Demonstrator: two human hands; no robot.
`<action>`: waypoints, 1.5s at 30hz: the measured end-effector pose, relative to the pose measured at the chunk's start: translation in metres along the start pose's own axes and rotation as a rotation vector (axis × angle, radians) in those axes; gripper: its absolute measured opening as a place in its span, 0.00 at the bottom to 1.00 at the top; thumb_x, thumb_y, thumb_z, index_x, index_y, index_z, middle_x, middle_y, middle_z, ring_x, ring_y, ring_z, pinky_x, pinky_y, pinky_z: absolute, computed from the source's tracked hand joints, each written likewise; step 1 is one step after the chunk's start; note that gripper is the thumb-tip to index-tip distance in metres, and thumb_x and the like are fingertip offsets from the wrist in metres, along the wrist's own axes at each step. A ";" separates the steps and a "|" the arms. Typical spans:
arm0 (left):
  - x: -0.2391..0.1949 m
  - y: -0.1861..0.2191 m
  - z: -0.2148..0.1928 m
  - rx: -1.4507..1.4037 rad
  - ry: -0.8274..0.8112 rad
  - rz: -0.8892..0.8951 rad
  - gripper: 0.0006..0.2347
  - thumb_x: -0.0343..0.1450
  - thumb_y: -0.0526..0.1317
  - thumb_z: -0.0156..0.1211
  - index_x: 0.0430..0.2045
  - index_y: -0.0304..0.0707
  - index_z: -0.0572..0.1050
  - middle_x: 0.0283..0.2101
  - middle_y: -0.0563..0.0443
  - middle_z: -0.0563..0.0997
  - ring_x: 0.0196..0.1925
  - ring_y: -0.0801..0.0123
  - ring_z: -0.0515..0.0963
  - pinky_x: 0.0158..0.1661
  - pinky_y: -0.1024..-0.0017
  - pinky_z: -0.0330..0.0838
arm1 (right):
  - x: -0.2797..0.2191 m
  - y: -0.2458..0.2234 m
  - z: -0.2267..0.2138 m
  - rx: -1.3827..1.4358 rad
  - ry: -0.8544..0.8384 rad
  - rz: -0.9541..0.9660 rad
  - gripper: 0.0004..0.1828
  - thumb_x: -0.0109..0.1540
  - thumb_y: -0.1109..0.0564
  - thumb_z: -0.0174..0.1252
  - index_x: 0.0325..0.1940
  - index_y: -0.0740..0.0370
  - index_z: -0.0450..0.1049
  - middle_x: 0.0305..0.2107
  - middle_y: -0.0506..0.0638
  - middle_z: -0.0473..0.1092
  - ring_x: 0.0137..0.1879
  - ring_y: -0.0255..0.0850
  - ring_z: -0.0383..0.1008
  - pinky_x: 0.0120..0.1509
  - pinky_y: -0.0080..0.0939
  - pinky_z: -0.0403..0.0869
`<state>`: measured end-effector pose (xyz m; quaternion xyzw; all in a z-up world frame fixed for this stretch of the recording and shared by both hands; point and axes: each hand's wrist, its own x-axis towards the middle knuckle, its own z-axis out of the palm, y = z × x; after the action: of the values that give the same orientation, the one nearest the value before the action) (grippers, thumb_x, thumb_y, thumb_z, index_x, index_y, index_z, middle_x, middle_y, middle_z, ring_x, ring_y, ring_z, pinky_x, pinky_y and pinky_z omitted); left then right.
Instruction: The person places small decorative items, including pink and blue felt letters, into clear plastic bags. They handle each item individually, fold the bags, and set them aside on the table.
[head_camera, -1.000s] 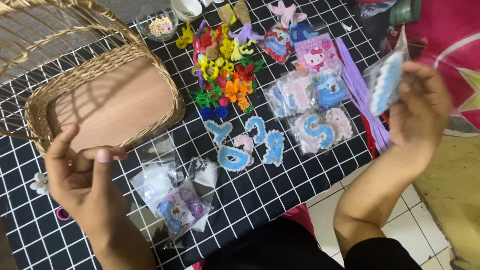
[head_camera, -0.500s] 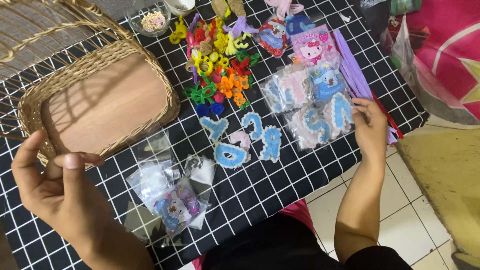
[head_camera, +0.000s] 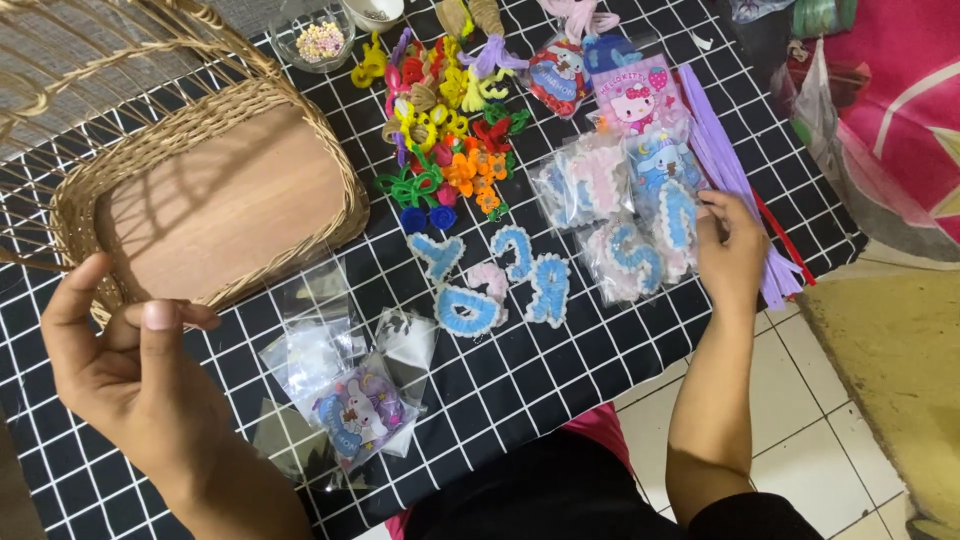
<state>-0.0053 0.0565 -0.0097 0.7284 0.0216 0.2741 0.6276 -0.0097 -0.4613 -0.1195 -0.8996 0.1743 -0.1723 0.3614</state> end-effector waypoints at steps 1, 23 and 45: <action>0.000 0.001 0.001 0.006 0.002 -0.002 0.17 0.81 0.31 0.56 0.65 0.33 0.64 0.54 0.48 0.75 0.34 0.68 0.77 0.45 0.80 0.70 | -0.001 0.000 0.003 -0.020 0.036 -0.034 0.14 0.69 0.65 0.51 0.58 0.63 0.76 0.46 0.54 0.75 0.50 0.45 0.75 0.53 0.44 0.72; 0.022 0.012 -0.015 0.724 -0.254 0.301 0.13 0.80 0.37 0.62 0.54 0.24 0.75 0.45 0.38 0.83 0.46 0.57 0.82 0.48 0.63 0.75 | 0.000 -0.113 0.013 0.162 0.443 -0.679 0.10 0.75 0.63 0.52 0.54 0.77 0.72 0.49 0.68 0.71 0.58 0.59 0.72 0.63 0.56 0.73; 0.039 -0.066 0.011 0.042 -0.325 -0.371 0.21 0.68 0.31 0.67 0.56 0.44 0.75 0.37 0.45 0.83 0.44 0.63 0.83 0.46 0.66 0.80 | -0.033 -0.265 0.126 -0.020 -0.823 -0.684 0.26 0.67 0.51 0.54 0.66 0.68 0.67 0.55 0.71 0.71 0.61 0.66 0.71 0.62 0.63 0.68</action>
<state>0.0528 0.0749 -0.0571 0.7593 0.0596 0.0328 0.6472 0.0666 -0.1925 -0.0231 -0.9017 -0.2832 0.0885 0.3144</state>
